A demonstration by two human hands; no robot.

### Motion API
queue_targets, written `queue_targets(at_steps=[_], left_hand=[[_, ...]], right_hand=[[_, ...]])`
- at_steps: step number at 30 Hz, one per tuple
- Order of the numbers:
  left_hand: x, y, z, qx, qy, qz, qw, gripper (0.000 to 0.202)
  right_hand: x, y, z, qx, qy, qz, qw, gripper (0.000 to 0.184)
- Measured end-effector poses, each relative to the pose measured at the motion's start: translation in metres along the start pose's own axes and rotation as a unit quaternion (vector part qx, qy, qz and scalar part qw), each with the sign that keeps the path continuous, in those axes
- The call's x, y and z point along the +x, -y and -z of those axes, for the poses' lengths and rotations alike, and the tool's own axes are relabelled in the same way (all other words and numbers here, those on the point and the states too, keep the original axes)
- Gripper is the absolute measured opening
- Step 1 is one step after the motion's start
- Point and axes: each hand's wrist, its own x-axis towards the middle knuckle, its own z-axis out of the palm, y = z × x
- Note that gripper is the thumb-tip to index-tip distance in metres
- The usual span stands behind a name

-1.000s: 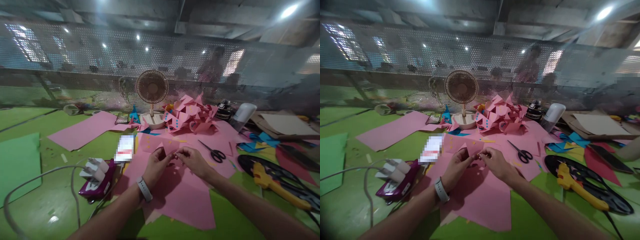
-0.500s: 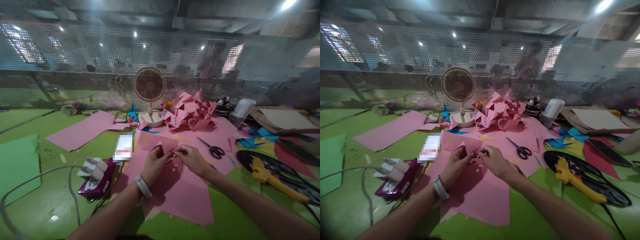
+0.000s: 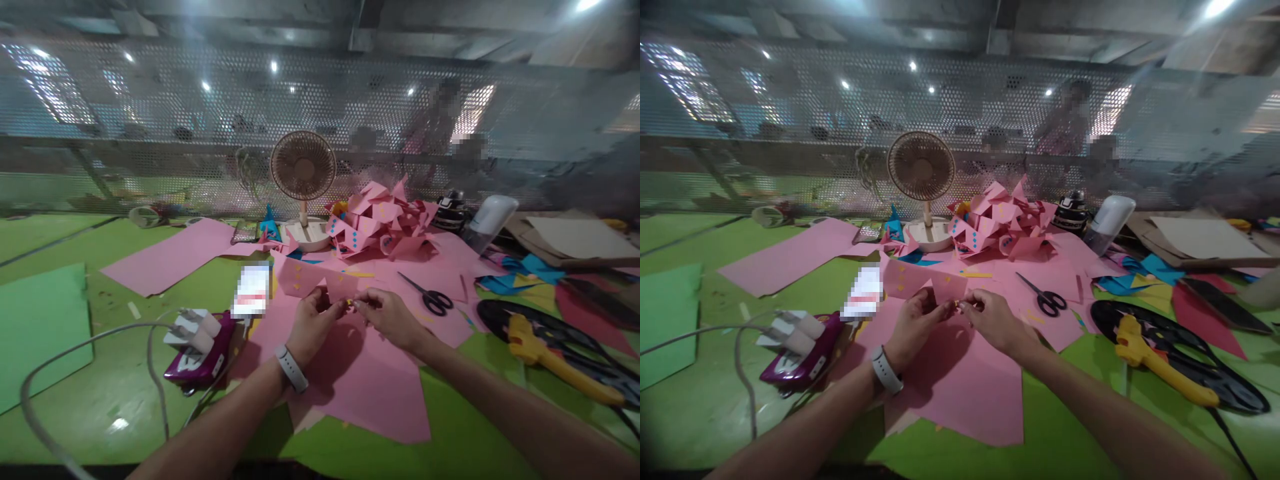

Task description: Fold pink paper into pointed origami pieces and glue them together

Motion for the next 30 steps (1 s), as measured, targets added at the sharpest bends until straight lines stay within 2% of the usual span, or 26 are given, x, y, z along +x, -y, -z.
queue_targets(at_steps=[7, 12, 20, 27, 30], left_hand=[[0.0, 0.0, 0.0, -0.026, 0.017, 0.018, 0.999, 0.022], [-0.001, -0.001, -0.001, -0.023, 0.009, 0.021, 0.999, 0.023], [-0.002, -0.003, -0.003, -0.062, 0.01, 0.055, 0.997, 0.021], [-0.004, -0.001, -0.003, -0.068, 0.055, 0.064, 0.994, 0.025], [-0.003, -0.003, -0.003, -0.057, 0.026, 0.063, 0.996, 0.024]], right_hand=[[0.0, -0.006, -0.002, 0.012, -0.002, -0.004, 1.0, 0.017], [0.0, -0.005, -0.003, -0.004, -0.009, 0.01, 1.0, 0.017], [0.0, -0.004, 0.005, -0.031, -0.019, 0.062, 0.997, 0.016], [0.0, 0.002, 0.01, -0.053, -0.032, 0.106, 0.992, 0.014], [0.002, 0.005, 0.019, -0.082, -0.044, 0.109, 0.99, 0.016]])
